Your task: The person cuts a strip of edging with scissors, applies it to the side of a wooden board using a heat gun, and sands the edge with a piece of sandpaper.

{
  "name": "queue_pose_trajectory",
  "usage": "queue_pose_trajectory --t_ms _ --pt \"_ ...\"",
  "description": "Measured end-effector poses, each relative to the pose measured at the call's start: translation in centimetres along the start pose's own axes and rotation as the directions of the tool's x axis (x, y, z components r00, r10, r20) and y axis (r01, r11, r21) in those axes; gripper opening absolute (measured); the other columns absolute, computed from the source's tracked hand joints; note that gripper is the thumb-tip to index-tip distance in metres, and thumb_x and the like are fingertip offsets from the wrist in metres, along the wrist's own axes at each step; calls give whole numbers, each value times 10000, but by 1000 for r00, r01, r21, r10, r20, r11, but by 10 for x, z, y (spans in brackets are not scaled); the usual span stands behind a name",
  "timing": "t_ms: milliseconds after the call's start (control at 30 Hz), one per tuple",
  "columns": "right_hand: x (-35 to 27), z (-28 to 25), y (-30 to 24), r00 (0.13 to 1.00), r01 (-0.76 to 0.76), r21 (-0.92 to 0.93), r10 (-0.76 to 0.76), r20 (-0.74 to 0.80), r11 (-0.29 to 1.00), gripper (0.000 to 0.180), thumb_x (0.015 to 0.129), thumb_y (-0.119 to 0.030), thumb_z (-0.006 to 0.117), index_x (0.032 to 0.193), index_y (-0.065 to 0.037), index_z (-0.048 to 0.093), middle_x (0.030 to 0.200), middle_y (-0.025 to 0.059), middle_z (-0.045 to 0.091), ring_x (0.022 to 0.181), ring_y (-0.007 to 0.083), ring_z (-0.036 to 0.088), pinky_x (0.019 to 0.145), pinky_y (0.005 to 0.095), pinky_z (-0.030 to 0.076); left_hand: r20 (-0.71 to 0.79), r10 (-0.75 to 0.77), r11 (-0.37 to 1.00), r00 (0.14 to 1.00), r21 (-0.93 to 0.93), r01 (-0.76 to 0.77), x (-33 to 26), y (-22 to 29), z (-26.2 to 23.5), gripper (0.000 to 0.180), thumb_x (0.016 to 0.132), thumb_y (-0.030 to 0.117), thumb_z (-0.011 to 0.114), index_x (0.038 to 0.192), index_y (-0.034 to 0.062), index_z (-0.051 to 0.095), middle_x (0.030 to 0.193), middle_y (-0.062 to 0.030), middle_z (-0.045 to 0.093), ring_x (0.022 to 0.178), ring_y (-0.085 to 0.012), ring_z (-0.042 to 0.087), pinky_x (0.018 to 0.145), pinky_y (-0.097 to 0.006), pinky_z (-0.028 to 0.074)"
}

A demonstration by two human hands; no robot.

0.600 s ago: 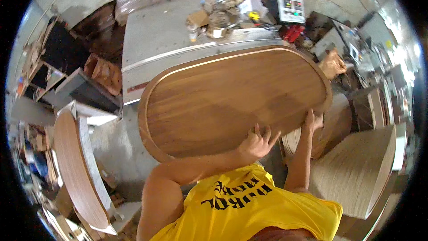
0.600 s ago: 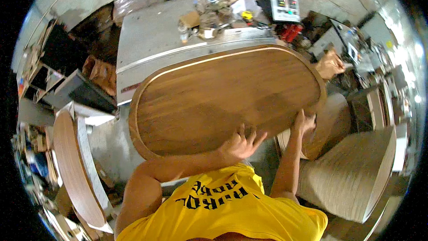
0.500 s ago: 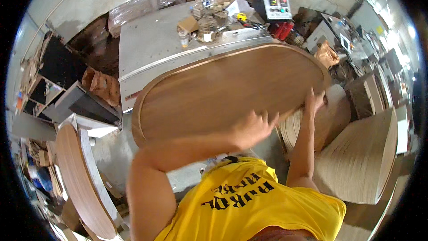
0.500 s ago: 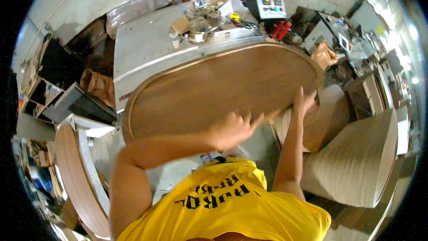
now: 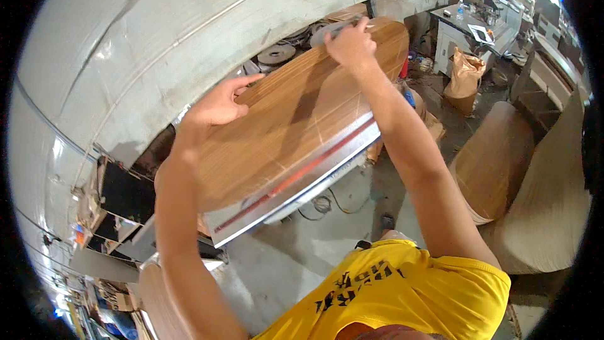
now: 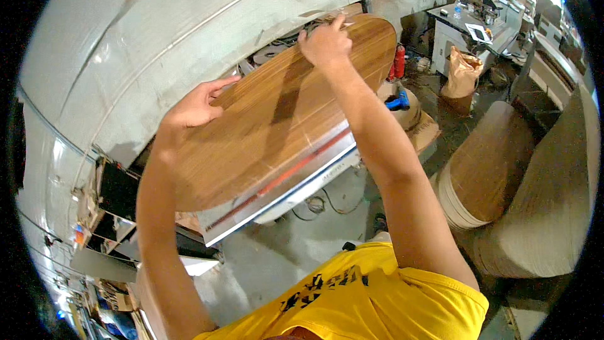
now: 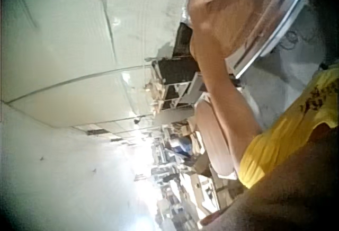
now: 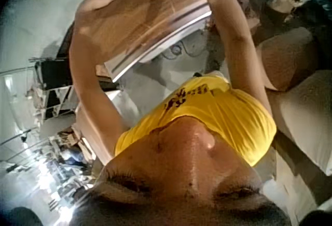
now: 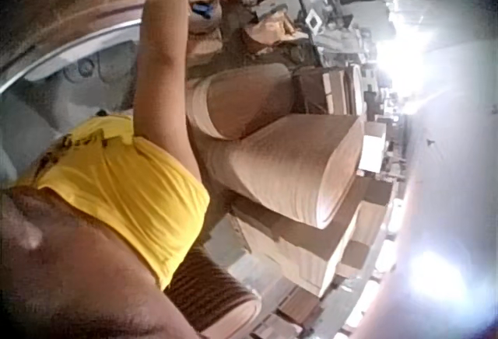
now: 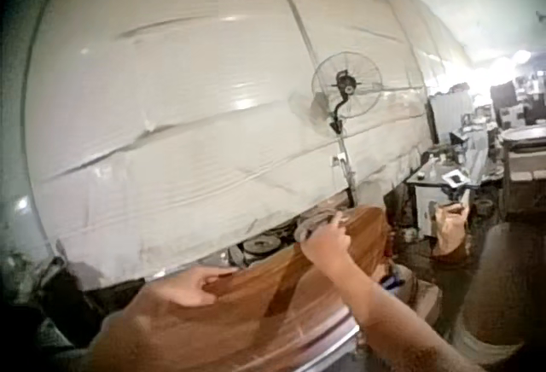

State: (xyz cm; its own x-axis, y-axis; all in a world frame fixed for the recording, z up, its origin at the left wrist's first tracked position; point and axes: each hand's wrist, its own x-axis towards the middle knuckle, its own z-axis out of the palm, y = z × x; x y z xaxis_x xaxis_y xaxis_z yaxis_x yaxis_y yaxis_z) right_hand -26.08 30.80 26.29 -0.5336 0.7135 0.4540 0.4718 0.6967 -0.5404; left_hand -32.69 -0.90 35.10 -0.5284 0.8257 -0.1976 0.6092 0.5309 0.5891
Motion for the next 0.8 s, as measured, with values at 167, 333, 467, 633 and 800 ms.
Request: queue_pose_trajectory --t_ms 167,333,467,633,800 --pt "1 17 -11 981 165 130 -149 -125 978 728 1009 -521 628 1291 150 637 1493 318 432 1142 493 674 905 578 607 -367 357 792 859 606 -71 98 13 39 669 988 248 721 1615 223 489 1391 -147 718 1197 -405 716 1005 -513 586" --pt "-9 18 -2 945 295 259 -242 -219 920 597 1020 -364 631 1368 118 573 1408 289 524 1052 478 703 751 532 644 -391 436 696 811 717 -29 168 51 66 659 1018 195 632 1646 238 435 1408 -155 702 1106 -439 731 919 -564 609" --pt "-12 17 13 934 354 352 -306 -187 867 522 1007 -288 636 1404 45 574 1470 255 526 1106 443 716 772 528 649 -354 305 679 884 732 59 187 74 67 654 992 223 605 1626 215 439 1048 -206 797 908 -451 774 833 -582 625" --pt "-14 20 54 799 599 450 -461 -385 662 522 899 -110 739 1406 -63 624 1440 168 601 1077 340 742 749 449 657 -361 328 723 873 691 14 204 71 62 599 1023 295 647 1587 178 486 1140 -215 775 964 -463 756 851 -585 605" --pt "-22 16 157 809 588 402 -497 -314 702 370 870 -6 713 1234 -65 751 1246 140 697 864 244 756 715 356 624 -392 301 743 869 668 45 205 80 56 588 1035 396 680 1550 152 539 1190 -206 763 1018 -455 744 862 -563 601"
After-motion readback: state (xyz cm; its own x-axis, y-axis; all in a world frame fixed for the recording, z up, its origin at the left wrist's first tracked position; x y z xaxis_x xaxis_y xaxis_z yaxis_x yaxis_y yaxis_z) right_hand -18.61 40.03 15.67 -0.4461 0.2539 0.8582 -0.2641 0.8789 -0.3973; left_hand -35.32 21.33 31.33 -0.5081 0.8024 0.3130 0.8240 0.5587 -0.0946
